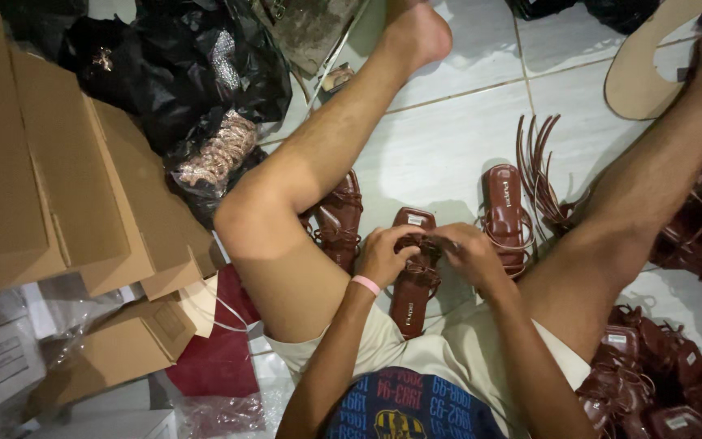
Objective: The person sits on the floor and assembles brown sandals by threading thin leather straps through the sole and upper parts. They pull the straps tight and arrange them to form a decorative pattern on the sandal surface.
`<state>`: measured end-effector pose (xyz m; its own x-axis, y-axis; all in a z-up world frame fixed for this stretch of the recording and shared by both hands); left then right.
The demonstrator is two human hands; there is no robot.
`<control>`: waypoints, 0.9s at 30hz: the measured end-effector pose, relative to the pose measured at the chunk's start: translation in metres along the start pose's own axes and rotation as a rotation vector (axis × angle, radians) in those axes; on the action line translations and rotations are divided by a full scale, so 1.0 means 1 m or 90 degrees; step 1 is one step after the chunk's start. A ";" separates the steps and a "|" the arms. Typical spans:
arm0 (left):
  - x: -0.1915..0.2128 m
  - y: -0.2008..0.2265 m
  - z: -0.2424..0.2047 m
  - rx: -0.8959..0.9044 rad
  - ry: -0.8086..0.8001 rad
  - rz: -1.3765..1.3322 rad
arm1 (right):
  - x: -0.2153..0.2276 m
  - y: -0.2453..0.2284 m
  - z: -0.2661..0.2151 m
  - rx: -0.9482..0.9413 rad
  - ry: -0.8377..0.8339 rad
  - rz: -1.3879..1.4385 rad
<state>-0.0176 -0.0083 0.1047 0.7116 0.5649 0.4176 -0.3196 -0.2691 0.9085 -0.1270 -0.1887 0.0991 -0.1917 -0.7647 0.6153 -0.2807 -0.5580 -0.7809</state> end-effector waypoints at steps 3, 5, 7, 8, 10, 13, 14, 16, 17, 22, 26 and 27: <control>-0.004 0.002 0.000 -0.037 0.017 0.047 | -0.002 -0.002 0.000 0.043 0.060 -0.039; -0.011 0.000 0.002 -0.019 0.032 0.075 | -0.001 -0.003 0.002 0.032 0.069 -0.040; -0.016 -0.005 0.003 -0.011 0.045 0.093 | 0.000 -0.005 0.002 0.001 0.053 -0.016; -0.018 -0.007 0.004 -0.012 0.052 0.097 | 0.000 -0.006 0.003 -0.024 0.034 0.010; -0.020 -0.010 0.001 -0.023 0.063 0.098 | 0.001 -0.007 0.003 -0.077 -0.012 0.058; -0.024 -0.010 0.001 -0.044 0.055 0.082 | 0.007 0.002 0.006 -0.132 -0.061 0.094; -0.024 -0.011 0.002 -0.042 0.038 0.075 | 0.006 0.004 0.006 -0.131 -0.061 0.087; -0.023 -0.011 0.004 -0.024 0.016 0.081 | 0.003 0.007 0.004 -0.151 -0.051 0.077; -0.024 -0.011 0.006 -0.009 0.009 0.092 | 0.000 0.007 0.001 -0.173 -0.039 0.072; -0.019 -0.008 0.008 0.011 -0.008 0.077 | -0.009 0.016 -0.001 -0.136 0.014 0.032; -0.017 -0.005 0.008 0.013 -0.023 0.080 | -0.015 0.020 -0.004 -0.136 0.044 0.024; -0.016 -0.004 0.008 0.009 -0.023 0.076 | -0.016 0.020 -0.005 -0.133 0.053 0.030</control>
<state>-0.0227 -0.0229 0.0939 0.6910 0.5002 0.5219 -0.3949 -0.3436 0.8521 -0.1340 -0.1862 0.0747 -0.2835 -0.7544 0.5921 -0.4564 -0.4369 -0.7751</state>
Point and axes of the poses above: each hand's wrist, its own z-axis towards the middle knuckle, its own x-axis out of the back of the hand, y = z × x, the point moved 1 cm from there along z, towards the middle knuckle, and after that the axes turned 14 degrees about -x, right-handed, at the moved point
